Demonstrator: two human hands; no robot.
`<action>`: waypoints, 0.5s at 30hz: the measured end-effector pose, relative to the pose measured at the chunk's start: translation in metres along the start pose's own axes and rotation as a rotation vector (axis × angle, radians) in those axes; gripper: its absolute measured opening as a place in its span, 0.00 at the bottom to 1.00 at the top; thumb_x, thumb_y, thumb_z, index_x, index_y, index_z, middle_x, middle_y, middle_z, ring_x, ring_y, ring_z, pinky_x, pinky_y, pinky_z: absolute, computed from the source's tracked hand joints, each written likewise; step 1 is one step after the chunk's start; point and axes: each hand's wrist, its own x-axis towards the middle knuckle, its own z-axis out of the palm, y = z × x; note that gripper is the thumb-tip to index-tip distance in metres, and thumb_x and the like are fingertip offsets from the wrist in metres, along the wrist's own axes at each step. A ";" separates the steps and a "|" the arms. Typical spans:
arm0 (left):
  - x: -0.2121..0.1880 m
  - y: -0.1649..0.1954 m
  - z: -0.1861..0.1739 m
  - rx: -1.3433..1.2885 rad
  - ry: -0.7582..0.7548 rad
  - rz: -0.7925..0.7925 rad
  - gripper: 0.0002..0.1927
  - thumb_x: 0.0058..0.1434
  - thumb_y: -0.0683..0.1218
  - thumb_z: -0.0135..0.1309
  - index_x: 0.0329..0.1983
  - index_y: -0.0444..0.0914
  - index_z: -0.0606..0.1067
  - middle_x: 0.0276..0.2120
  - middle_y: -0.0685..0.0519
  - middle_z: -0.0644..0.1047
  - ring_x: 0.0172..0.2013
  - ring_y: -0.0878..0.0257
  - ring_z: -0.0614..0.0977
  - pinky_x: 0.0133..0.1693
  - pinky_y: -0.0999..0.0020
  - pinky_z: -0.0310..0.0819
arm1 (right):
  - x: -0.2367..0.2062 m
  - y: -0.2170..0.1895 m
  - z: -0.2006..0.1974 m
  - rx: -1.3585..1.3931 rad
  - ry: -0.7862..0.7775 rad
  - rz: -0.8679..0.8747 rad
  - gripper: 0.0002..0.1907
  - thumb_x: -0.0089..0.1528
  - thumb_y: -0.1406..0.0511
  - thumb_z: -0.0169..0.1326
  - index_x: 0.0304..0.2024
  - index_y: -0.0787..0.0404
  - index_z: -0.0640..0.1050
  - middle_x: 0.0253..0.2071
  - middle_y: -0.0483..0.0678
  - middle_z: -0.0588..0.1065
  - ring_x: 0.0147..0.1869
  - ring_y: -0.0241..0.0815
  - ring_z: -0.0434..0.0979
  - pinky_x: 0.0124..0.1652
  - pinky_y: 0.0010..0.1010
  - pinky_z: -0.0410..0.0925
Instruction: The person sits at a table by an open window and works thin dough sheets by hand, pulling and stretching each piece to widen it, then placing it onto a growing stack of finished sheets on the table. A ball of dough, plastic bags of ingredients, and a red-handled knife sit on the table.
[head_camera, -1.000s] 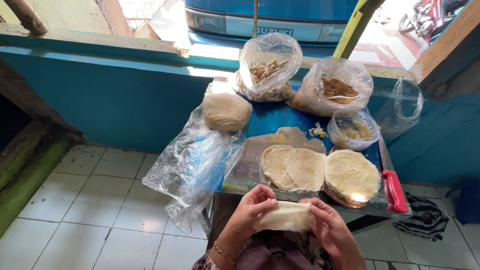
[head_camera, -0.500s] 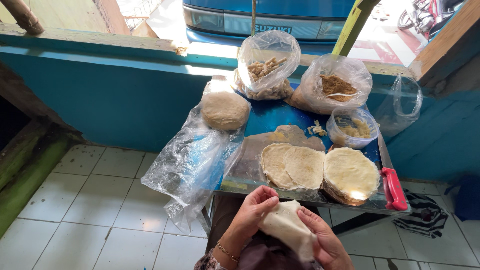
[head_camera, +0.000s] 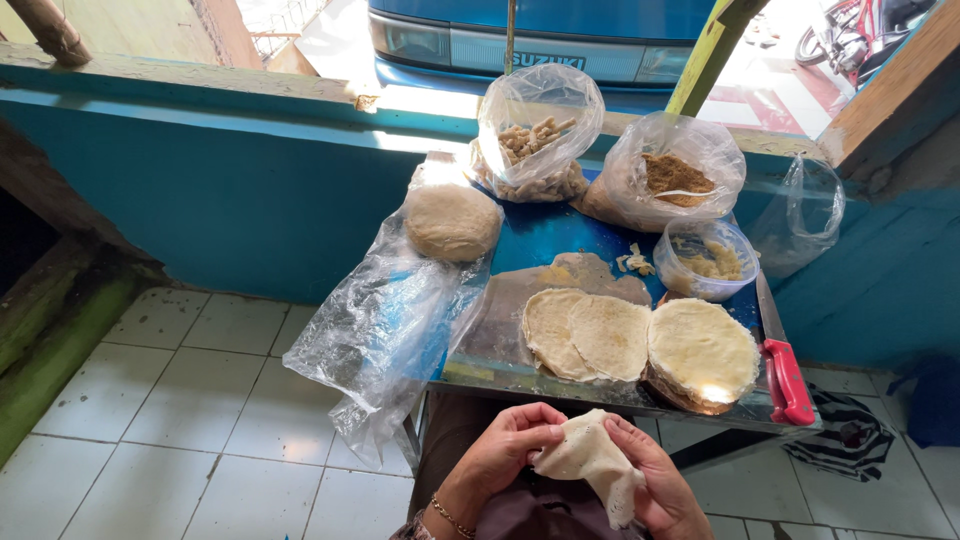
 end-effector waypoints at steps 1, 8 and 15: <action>-0.001 0.000 0.000 0.010 0.006 -0.006 0.09 0.65 0.42 0.62 0.45 0.34 0.78 0.33 0.58 0.78 0.28 0.76 0.73 0.30 0.82 0.65 | -0.001 -0.002 0.000 -0.013 0.018 -0.001 0.12 0.64 0.63 0.53 0.49 0.61 0.77 0.43 0.51 0.81 0.44 0.43 0.82 0.45 0.35 0.75; -0.006 0.011 0.014 0.122 0.061 0.021 0.12 0.61 0.41 0.62 0.48 0.35 0.78 0.37 0.57 0.80 0.35 0.74 0.79 0.37 0.80 0.72 | -0.001 -0.006 -0.003 -0.084 0.000 -0.051 0.12 0.64 0.64 0.53 0.47 0.62 0.78 0.41 0.50 0.81 0.42 0.41 0.83 0.41 0.34 0.76; 0.003 0.024 0.038 0.276 0.071 0.168 0.13 0.61 0.40 0.64 0.47 0.33 0.78 0.38 0.56 0.81 0.38 0.71 0.81 0.43 0.76 0.77 | -0.003 -0.022 -0.016 -0.463 -0.005 -0.418 0.08 0.63 0.68 0.57 0.43 0.65 0.81 0.36 0.46 0.80 0.37 0.33 0.79 0.36 0.27 0.74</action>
